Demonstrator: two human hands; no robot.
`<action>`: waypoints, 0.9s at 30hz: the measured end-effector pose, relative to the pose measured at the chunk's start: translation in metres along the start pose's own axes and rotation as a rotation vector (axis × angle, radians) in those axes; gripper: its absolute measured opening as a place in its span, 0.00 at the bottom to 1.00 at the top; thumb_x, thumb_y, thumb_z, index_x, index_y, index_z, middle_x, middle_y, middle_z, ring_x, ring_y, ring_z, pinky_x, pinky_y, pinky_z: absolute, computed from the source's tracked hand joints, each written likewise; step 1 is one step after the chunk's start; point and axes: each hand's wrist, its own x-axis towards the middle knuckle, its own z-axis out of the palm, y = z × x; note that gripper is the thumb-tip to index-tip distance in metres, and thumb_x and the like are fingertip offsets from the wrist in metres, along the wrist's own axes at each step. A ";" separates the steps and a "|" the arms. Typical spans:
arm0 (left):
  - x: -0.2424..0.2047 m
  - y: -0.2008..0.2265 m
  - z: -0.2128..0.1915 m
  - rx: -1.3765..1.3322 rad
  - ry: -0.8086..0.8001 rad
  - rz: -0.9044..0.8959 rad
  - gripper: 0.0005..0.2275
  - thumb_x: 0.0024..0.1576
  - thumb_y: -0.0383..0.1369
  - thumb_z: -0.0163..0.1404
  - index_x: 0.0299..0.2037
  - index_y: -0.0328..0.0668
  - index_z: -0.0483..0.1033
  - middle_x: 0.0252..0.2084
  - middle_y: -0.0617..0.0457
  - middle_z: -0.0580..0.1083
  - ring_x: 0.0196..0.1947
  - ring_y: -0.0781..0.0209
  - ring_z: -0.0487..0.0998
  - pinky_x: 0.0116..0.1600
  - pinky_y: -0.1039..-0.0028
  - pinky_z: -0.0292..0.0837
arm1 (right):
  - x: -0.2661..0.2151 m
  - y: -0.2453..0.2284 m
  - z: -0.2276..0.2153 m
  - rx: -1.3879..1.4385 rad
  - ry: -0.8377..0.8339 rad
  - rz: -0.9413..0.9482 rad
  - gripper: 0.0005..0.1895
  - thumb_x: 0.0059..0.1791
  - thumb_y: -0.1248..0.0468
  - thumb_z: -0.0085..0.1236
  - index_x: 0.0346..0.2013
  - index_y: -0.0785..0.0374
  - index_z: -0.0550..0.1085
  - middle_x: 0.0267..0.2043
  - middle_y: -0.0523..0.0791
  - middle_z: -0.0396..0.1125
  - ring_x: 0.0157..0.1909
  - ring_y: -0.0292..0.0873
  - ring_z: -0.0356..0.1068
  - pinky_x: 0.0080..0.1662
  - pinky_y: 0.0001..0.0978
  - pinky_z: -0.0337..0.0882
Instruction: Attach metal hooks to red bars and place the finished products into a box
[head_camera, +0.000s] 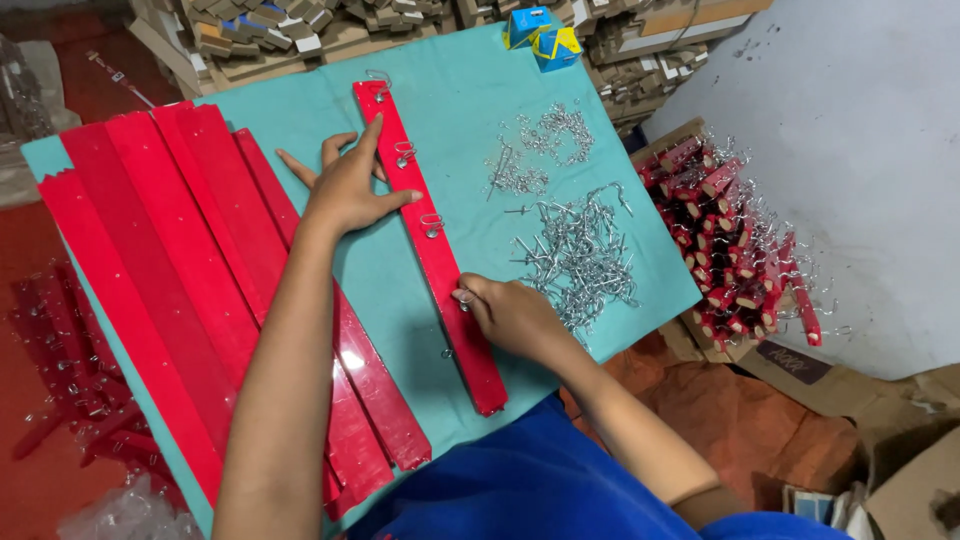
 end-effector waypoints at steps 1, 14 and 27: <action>0.000 0.002 -0.002 -0.002 0.001 0.000 0.47 0.49 0.44 0.64 0.76 0.51 0.46 0.40 0.59 0.74 0.73 0.50 0.51 0.62 0.20 0.32 | -0.001 -0.004 -0.007 -0.002 0.000 0.000 0.15 0.59 0.49 0.34 0.49 0.47 0.69 0.37 0.57 0.75 0.49 0.69 0.73 0.51 0.61 0.72; 0.027 -0.039 0.030 -0.007 -0.002 0.024 0.46 0.50 0.43 0.64 0.76 0.49 0.47 0.41 0.58 0.74 0.72 0.50 0.52 0.62 0.20 0.38 | 0.004 -0.009 -0.018 -0.045 -0.082 -0.073 0.16 0.58 0.49 0.37 0.47 0.49 0.73 0.39 0.56 0.76 0.49 0.69 0.73 0.52 0.61 0.72; 0.019 -0.028 0.022 -0.011 0.008 0.019 0.46 0.50 0.45 0.64 0.76 0.50 0.47 0.41 0.59 0.75 0.73 0.50 0.52 0.65 0.24 0.38 | -0.003 -0.015 -0.048 -0.459 -0.172 -0.271 0.13 0.57 0.50 0.46 0.45 0.48 0.76 0.40 0.51 0.77 0.47 0.62 0.76 0.47 0.57 0.76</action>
